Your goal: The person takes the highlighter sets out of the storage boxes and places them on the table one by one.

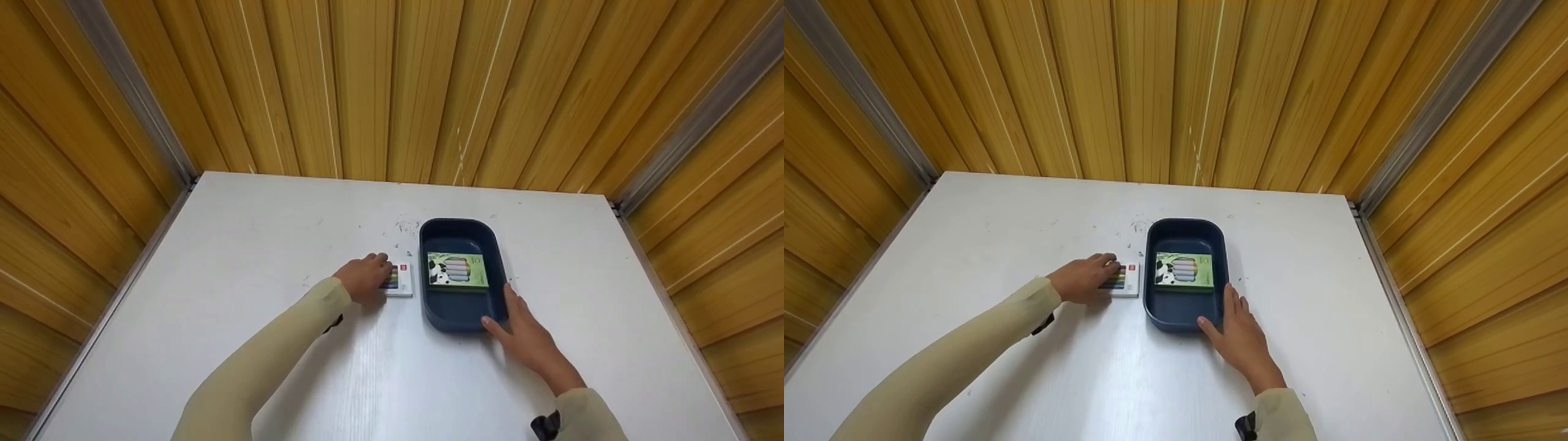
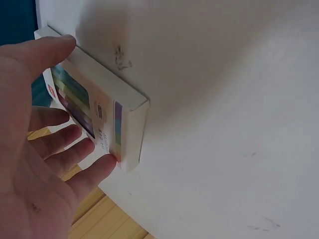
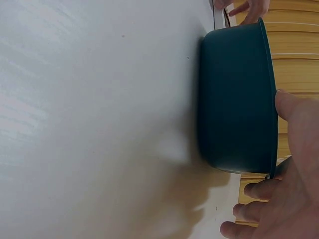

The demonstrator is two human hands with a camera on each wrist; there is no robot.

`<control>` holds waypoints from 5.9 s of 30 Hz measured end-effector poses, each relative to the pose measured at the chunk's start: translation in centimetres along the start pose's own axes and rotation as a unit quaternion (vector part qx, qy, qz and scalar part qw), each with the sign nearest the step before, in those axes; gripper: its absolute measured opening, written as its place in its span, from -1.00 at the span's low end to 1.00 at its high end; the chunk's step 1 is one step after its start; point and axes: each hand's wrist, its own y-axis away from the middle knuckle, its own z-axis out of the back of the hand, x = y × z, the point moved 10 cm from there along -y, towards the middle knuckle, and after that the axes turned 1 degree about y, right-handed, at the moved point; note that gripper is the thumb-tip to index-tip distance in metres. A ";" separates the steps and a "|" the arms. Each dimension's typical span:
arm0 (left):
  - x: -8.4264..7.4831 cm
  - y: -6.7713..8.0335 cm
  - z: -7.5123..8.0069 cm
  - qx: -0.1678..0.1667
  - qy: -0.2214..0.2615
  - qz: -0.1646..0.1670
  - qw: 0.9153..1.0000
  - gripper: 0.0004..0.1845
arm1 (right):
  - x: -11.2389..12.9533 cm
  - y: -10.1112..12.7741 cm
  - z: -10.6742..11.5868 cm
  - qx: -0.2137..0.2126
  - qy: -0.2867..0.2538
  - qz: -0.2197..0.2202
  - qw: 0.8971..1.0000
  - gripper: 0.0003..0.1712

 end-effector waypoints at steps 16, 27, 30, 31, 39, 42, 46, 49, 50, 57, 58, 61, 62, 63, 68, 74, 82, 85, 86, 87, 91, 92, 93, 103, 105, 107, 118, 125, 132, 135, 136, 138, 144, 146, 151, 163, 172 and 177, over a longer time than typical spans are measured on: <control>-1.0 0.2 0.4 -0.025 0.010 -0.011 1.000 -0.63 | 0.2 0.1 -0.1 0.004 -0.003 0.002 1.000 0.12; -1.8 0.1 0.2 -0.047 -0.016 -0.017 0.999 -0.72 | -0.2 -0.2 -0.2 0.003 -0.002 -0.002 1.000 0.13; -2.0 0.1 0.4 -0.053 -0.021 -0.020 0.998 -0.70 | -0.3 -0.1 0.0 0.000 -0.003 -0.003 1.000 0.12; -2.0 0.1 0.4 -0.055 -0.021 -0.020 0.998 -0.70 | -0.3 -0.1 0.0 -0.001 -0.004 -0.003 1.000 0.11; -1.7 0.1 0.3 -0.061 -0.015 -0.010 0.998 -0.74 | 0.1 0.1 0.0 0.007 0.004 -0.002 1.000 0.12; -1.5 0.0 0.4 -0.058 -0.010 -0.011 0.998 -0.73 | 0.1 0.1 -0.1 0.008 0.004 -0.004 1.000 0.12; -1.3 -0.2 0.5 -0.054 -0.006 -0.008 0.999 -0.72 | 0.0 0.0 -0.1 0.003 -0.003 -0.003 1.000 0.13; -1.0 -0.4 0.5 -0.050 -0.001 -0.006 0.999 -0.71 | 0.0 -0.1 0.0 -0.003 -0.010 0.000 1.000 0.13; -1.0 -0.5 0.4 -0.048 0.000 -0.006 0.999 -0.70 | 0.0 -0.1 0.0 -0.004 -0.011 0.001 1.000 0.12; -1.0 -0.7 0.4 -0.068 0.004 -0.021 0.997 -0.63 | -0.1 -0.1 -0.1 -0.006 -0.012 -0.003 1.000 0.10; -1.0 -0.7 0.5 -0.072 0.003 -0.022 0.997 -0.62 | -0.1 -0.1 -0.1 -0.006 -0.012 -0.003 1.000 0.10; -0.9 -0.8 0.6 -0.079 0.000 -0.023 0.997 -0.64 | -0.1 -0.1 -0.1 -0.007 -0.011 -0.007 1.000 0.10; -0.9 -0.9 0.7 -0.082 -0.002 -0.024 0.996 -0.65 | -0.2 -0.1 -0.1 -0.007 -0.011 -0.007 1.000 0.10; -0.9 -0.9 0.8 -0.084 -0.002 -0.023 0.996 -0.66 | -0.2 -0.1 -0.1 -0.008 -0.011 -0.007 1.000 0.10; -0.8 -1.0 1.1 -0.101 -0.003 -0.025 0.995 -0.69 | -0.2 -0.1 -0.1 -0.009 -0.011 -0.006 1.000 0.11; -0.6 -0.9 1.6 -0.119 0.004 -0.032 0.992 -0.66 | -0.2 -0.2 -0.1 -0.011 -0.019 -0.007 1.000 0.11; -0.2 -1.3 1.2 -0.105 0.009 -0.019 0.994 -0.61 | -0.2 -0.2 -0.2 -0.012 -0.025 -0.011 1.000 0.11; -0.1 -1.4 1.2 -0.104 0.007 -0.017 0.994 -0.61 | -0.2 -0.2 -0.1 -0.013 -0.027 -0.014 0.999 0.12; 0.0 -1.5 1.3 -0.104 0.008 -0.017 0.994 -0.62 | -0.2 -0.3 -0.1 -0.013 -0.028 -0.015 0.999 0.12; 0.0 -1.5 1.3 -0.104 0.008 -0.017 0.994 -0.62 | -0.2 -0.3 -0.2 -0.012 -0.029 -0.017 0.999 0.12; 0.2 -1.5 1.3 -0.103 0.012 -0.014 0.994 -0.65 | -0.2 -0.3 -0.2 -0.011 -0.028 -0.022 0.999 0.13; 0.2 -1.5 1.4 -0.105 0.014 -0.014 0.994 -0.65 | -0.3 -0.3 -0.2 -0.011 -0.028 -0.022 0.999 0.13; 0.3 -1.5 1.4 -0.106 0.016 -0.013 0.994 -0.66 | -0.2 -0.2 -0.2 -0.012 -0.028 -0.021 0.999 0.13; 0.5 -1.5 1.9 -0.118 0.021 -0.018 0.993 -0.70 | -0.4 -0.4 -0.4 -0.009 -0.033 -0.029 0.999 0.13; 0.5 -1.6 1.6 -0.113 0.018 -0.016 0.993 -0.70 | -0.6 -0.4 -0.5 -0.008 -0.034 -0.037 0.999 0.14; 0.5 -1.7 1.3 -0.115 0.013 -0.017 0.993 -0.69 | -0.7 -0.4 -0.6 -0.006 -0.034 -0.041 0.999 0.14; 1.3 -2.1 1.3 -0.120 0.021 -0.019 0.992 -0.61 | -0.7 -0.5 -0.6 -0.009 -0.034 -0.041 0.999 0.15; 1.3 -1.6 0.9 -0.129 0.026 -0.013 0.991 -0.67 | -0.7 0.0 -1.1 -0.005 -0.033 -0.040 0.999 0.14; 1.6 -1.3 0.3 -0.109 0.034 0.000 0.993 -0.66 | -0.6 0.4 -1.4 0.003 -0.027 -0.035 0.999 0.13; 2.0 -1.5 0.7 -0.101 0.036 0.007 0.994 -0.63 | -0.3 0.1 -1.0 -0.001 -0.030 -0.026 0.999 0.12; 2.1 -1.5 0.9 -0.104 0.036 0.007 0.994 -0.63 | -0.1 0.0 -0.8 -0.005 -0.032 -0.022 0.999 0.12; 2.3 -1.6 1.5 -0.112 0.033 0.005 0.993 -0.65 | 0.2 -0.2 -0.5 -0.011 -0.032 -0.012 0.999 0.11; 2.4 -1.8 1.9 -0.111 0.039 -0.001 0.993 -0.65 | 0.3 -0.4 -0.4 -0.001 -0.022 -0.012 1.000 0.13; 2.5 -2.1 1.9 -0.107 0.040 0.004 0.993 -0.64 | 0.3 -0.5 -0.1 -0.003 -0.022 -0.012 1.000 0.13; 2.7 -3.2 2.1 -0.099 0.048 0.017 0.994 -0.64 | 0.1 -0.5 0.7 -0.012 -0.015 -0.009 1.000 0.11; 3.2 -3.6 0.7 -0.070 0.046 0.038 0.996 -0.69 | 0.0 -0.1 -0.2 0.004 -0.011 -0.015 1.000 0.12; 3.6 -4.1 0.5 -0.073 0.036 0.039 0.996 -0.66 | 0.0 -0.1 -0.2 0.008 -0.017 -0.022 1.000 0.13; 3.4 -4.0 0.6 -0.064 0.042 0.041 0.996 -0.63 | -0.2 0.0 -0.3 0.014 -0.019 -0.022 0.999 0.13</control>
